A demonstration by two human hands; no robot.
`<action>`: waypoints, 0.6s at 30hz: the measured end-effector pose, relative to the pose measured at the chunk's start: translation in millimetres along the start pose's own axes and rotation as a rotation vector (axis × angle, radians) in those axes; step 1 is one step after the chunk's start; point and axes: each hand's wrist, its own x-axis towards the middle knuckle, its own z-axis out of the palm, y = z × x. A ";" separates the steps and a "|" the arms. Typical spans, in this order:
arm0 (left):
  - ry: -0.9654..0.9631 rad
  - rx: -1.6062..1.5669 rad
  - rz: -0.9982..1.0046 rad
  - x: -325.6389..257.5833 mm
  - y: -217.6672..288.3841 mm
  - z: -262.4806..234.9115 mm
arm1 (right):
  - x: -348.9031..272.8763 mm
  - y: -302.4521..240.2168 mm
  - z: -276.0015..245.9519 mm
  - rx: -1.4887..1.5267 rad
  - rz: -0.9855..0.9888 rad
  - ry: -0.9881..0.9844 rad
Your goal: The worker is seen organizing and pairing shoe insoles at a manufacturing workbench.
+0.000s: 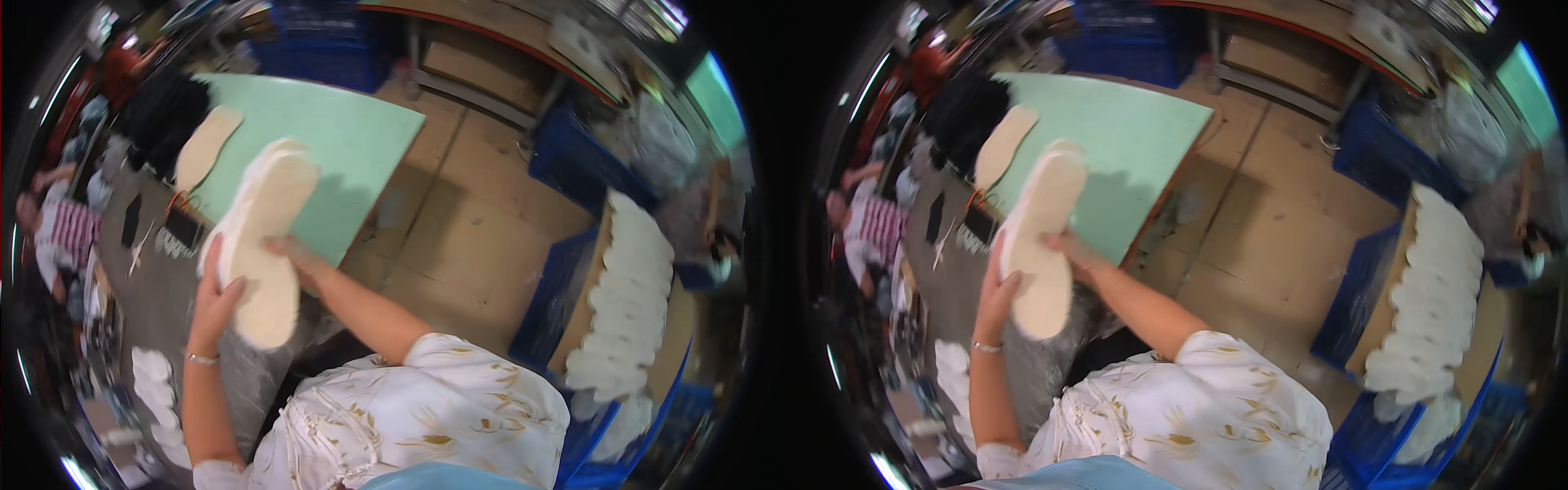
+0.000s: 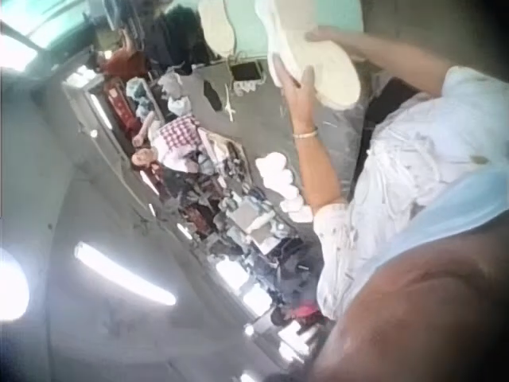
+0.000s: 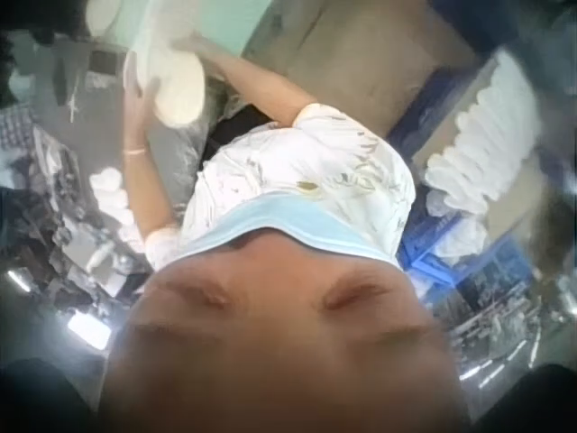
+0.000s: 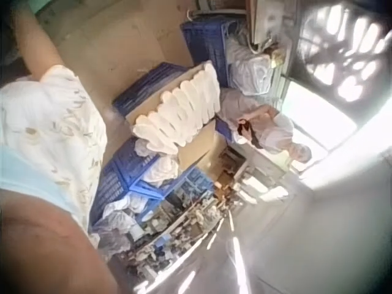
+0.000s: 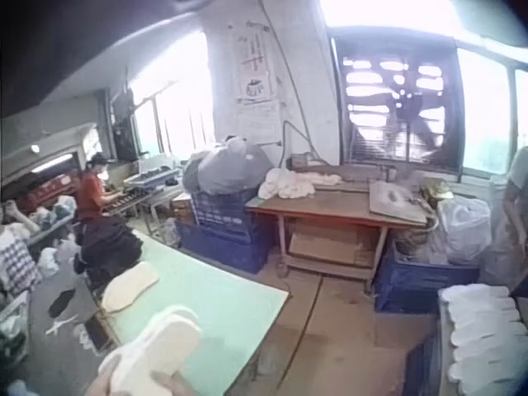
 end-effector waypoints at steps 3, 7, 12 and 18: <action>-0.019 0.246 0.197 -2.8 -1.9 9.7 | -22.9 -32.6 -51.4 -0.035 0.042 0.003; 0.089 0.316 0.155 -28.2 -3.1 -1.2 | -45.2 -78.5 -39.1 0.034 -0.046 0.216; 0.380 0.137 -0.059 -79.6 -64.0 -36.4 | 4.2 -109.3 -28.6 -0.023 -0.223 0.104; 0.583 0.088 -0.152 -121.4 -102.8 -49.6 | 40.0 -143.3 -104.5 -0.696 -0.190 0.551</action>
